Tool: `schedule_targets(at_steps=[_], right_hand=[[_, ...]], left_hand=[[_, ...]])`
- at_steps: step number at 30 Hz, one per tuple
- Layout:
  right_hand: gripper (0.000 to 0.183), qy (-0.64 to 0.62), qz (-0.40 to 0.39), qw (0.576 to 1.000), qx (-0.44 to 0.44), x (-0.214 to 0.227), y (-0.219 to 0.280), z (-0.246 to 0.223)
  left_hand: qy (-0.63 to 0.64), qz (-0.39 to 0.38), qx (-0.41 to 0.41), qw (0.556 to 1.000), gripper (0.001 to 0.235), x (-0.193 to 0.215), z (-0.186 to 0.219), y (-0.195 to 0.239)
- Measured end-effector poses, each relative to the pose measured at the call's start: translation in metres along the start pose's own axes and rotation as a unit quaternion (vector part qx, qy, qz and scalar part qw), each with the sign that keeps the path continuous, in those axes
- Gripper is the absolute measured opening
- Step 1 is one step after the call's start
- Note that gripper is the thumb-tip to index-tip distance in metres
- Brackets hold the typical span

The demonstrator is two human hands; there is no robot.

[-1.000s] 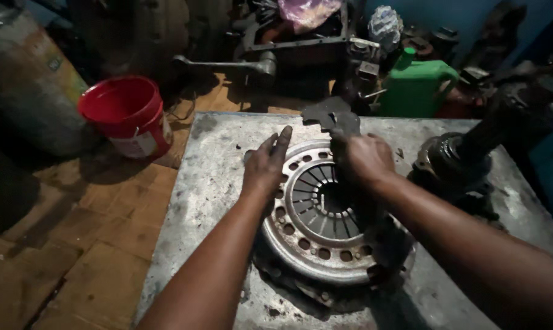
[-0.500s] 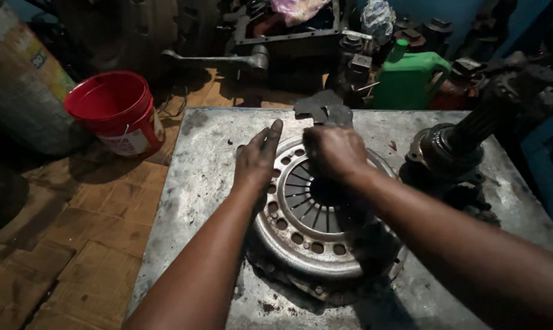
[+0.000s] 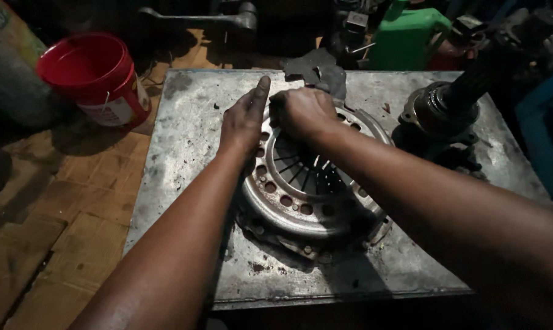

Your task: The person cleans and inspects a clutch assembly by hand and using small metal scrapers. They rotate the assembly on a metal workbench and remove debris from its surface.

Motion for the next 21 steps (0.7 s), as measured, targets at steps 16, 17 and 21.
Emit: schedule_targets(at_steps=[16, 17, 21], right_hand=[[0.017, 0.045, 0.016, 0.998, -0.030, -0.012, -0.005, 0.057], [0.019, 0.048, 0.034, 0.998, -0.028, -0.010, -0.004, 0.057], [0.018, 0.054, -0.017, 0.997, -0.052, -0.008, -0.006, 0.050]], left_hand=[[0.024, -0.087, -0.084, 0.992, 0.114, -0.015, 0.028, -0.053], [0.025, -0.090, -0.080, 0.992, 0.114, -0.020, 0.024, -0.049], [0.007, -0.088, -0.075, 0.993, 0.114, -0.019, 0.030, -0.044]])
Point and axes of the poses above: each hand's wrist, its own y-axis away from the middle knuckle, its own x-axis out of the back of the hand, z = x × y, the point moved 4 cm from there along -y, towards the middle knuckle, and after that the axes turned 15 degrees about y, right-handed, at the moved point
